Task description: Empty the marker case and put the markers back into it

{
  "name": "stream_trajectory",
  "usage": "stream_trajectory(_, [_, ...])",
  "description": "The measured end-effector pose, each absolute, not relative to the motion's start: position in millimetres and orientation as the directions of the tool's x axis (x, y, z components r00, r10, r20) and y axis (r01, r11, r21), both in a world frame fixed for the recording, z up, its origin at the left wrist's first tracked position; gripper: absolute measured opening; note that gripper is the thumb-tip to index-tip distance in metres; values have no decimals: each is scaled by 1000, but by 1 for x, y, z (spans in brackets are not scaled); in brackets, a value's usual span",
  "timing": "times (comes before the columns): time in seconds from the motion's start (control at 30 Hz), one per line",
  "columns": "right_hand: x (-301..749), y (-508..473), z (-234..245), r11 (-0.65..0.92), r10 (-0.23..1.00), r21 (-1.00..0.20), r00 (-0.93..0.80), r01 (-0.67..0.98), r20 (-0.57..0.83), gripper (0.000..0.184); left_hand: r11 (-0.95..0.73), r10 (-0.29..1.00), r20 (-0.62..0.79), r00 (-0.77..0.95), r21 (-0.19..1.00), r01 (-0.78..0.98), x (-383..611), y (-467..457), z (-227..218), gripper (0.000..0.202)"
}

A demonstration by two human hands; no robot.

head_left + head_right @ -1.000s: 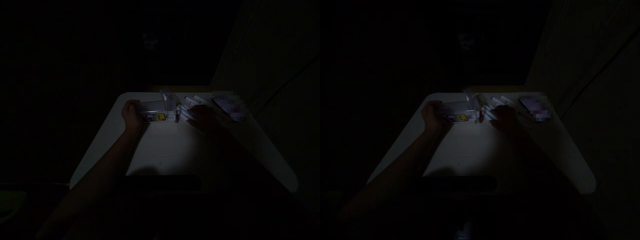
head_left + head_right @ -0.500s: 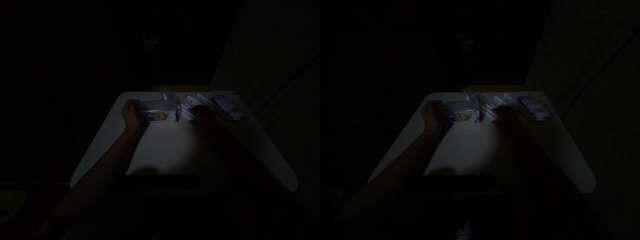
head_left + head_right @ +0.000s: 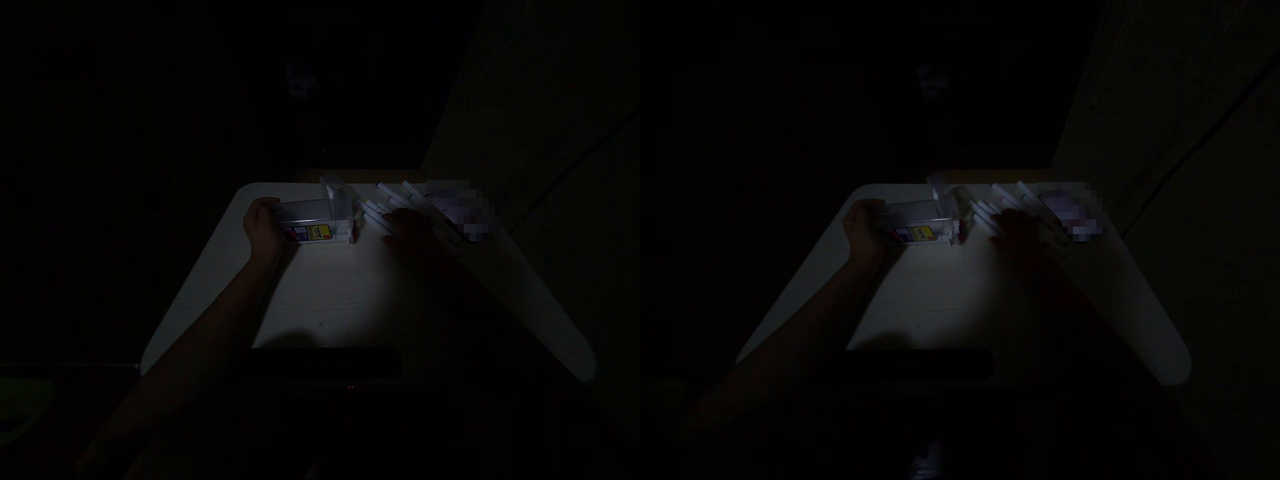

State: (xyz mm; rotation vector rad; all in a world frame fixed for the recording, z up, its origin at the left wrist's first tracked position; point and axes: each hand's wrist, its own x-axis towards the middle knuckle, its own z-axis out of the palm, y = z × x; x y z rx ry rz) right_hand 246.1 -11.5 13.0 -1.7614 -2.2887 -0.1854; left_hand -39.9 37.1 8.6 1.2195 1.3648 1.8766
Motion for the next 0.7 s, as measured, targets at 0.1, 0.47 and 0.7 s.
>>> stream_trajectory(0.1, [248, -10, 12, 266, 933, -58, -242, 962, 265, 51, -382, 792, 383, -475, 918, 103, -40, 37, 9, 19])
stream_trajectory(0.47, [242, -12, 17, 329, 896, -120, -270, 937, 352, 48, -383, 809, 369, -457, 921, 65, -40, 37, 9, 21])
stream_trajectory(0.7, [214, -20, 28, 616, 767, -171, -535, 769, 355, 40, -386, 820, 381, -426, 919, 78, -38, 34, 12, 20])
